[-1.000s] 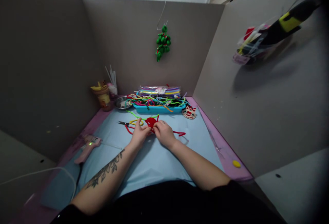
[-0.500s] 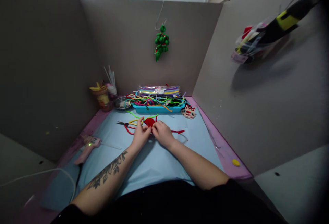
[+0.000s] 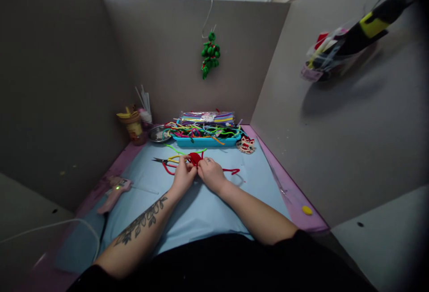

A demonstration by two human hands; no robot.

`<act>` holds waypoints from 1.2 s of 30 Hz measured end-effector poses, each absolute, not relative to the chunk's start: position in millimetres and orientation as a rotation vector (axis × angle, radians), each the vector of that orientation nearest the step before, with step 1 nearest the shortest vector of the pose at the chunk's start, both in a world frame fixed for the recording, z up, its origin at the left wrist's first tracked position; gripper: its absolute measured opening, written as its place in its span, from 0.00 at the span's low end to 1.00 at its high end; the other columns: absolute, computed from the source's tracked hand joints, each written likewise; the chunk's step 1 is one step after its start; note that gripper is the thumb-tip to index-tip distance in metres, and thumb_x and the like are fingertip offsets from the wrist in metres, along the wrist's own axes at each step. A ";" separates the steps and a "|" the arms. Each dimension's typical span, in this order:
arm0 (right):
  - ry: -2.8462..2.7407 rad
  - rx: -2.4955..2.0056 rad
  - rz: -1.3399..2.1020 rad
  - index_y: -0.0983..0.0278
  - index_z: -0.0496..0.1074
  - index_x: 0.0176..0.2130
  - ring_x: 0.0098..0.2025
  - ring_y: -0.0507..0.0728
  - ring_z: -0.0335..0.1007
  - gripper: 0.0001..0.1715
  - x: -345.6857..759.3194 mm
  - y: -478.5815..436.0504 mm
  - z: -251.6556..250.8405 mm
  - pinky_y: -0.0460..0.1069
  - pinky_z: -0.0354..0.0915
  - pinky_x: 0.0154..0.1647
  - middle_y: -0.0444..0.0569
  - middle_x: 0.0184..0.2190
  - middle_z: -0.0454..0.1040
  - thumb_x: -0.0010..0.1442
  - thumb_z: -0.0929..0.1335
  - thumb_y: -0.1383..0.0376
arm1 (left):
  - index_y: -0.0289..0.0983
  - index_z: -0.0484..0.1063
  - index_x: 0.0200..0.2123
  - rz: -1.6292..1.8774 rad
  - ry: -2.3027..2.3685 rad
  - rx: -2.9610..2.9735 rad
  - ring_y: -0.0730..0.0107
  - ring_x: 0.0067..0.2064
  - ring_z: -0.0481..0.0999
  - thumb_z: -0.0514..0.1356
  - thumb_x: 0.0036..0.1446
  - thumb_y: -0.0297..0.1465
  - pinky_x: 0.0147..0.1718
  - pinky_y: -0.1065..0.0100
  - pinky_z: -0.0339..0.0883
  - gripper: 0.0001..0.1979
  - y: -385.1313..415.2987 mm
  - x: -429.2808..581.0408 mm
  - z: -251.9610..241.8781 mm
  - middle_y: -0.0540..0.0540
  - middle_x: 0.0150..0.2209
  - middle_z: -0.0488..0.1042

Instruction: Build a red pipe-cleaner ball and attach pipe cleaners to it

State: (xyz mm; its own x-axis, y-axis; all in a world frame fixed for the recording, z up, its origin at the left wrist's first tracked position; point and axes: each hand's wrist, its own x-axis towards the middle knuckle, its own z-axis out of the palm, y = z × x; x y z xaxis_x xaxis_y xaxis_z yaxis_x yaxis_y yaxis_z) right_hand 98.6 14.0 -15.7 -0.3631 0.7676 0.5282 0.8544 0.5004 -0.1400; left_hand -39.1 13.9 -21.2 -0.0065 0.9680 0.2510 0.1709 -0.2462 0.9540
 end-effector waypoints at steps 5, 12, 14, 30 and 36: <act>-2.160 -1.345 -0.180 0.65 0.69 0.33 0.37 0.62 0.66 0.04 95.8 16.2 -19.4 0.53 0.64 0.36 0.57 0.32 0.72 0.59 0.64 0.70 | 0.40 0.58 0.38 1.343 1.212 1.470 0.73 0.22 0.69 0.59 0.46 0.27 0.23 0.73 0.57 0.16 13.7 -38.6 -21.6 0.56 0.21 0.70; -2.092 -1.341 -0.106 0.64 0.69 0.33 0.37 0.60 0.66 0.04 97.0 16.7 -20.6 0.51 0.64 0.36 0.54 0.32 0.72 0.59 0.65 0.70 | 0.40 0.58 0.35 1.351 1.199 1.437 0.74 0.21 0.68 0.60 0.45 0.27 0.23 0.73 0.58 0.14 11.8 -38.1 -18.0 0.56 0.20 0.69; -2.061 -1.262 0.013 0.63 0.69 0.33 0.37 0.58 0.67 0.05 100.2 17.6 -19.3 0.50 0.64 0.38 0.52 0.32 0.72 0.59 0.64 0.70 | 0.40 0.58 0.36 1.362 1.154 1.343 0.75 0.22 0.69 0.61 0.45 0.28 0.24 0.74 0.58 0.15 12.3 -38.1 -16.7 0.57 0.20 0.69; -1.791 -1.044 0.363 0.62 0.69 0.31 0.36 0.55 0.67 0.07 109.9 19.5 -17.0 0.49 0.63 0.40 0.46 0.29 0.69 0.60 0.63 0.69 | 0.38 0.60 0.37 1.305 0.941 0.660 0.72 0.29 0.77 0.68 0.41 0.24 0.32 0.69 0.72 0.22 12.1 -36.1 -8.3 0.51 0.26 0.76; -1.770 -1.042 0.404 0.62 0.69 0.34 0.37 0.55 0.67 0.05 110.1 22.1 -18.1 0.49 0.64 0.40 0.47 0.32 0.69 0.59 0.63 0.68 | 0.37 0.62 0.36 1.288 0.929 0.593 0.74 0.28 0.77 0.67 0.42 0.21 0.31 0.72 0.73 0.20 12.6 -36.4 -6.7 0.51 0.26 0.75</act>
State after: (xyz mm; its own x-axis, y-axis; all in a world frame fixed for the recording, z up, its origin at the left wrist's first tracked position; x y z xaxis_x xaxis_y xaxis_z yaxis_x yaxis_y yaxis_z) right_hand 110.1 22.1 -18.1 -0.1276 0.7984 0.5885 0.4637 0.5725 -0.6762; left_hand -36.4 12.6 -6.7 0.0130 0.9695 -0.2449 -0.5383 0.2132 0.8153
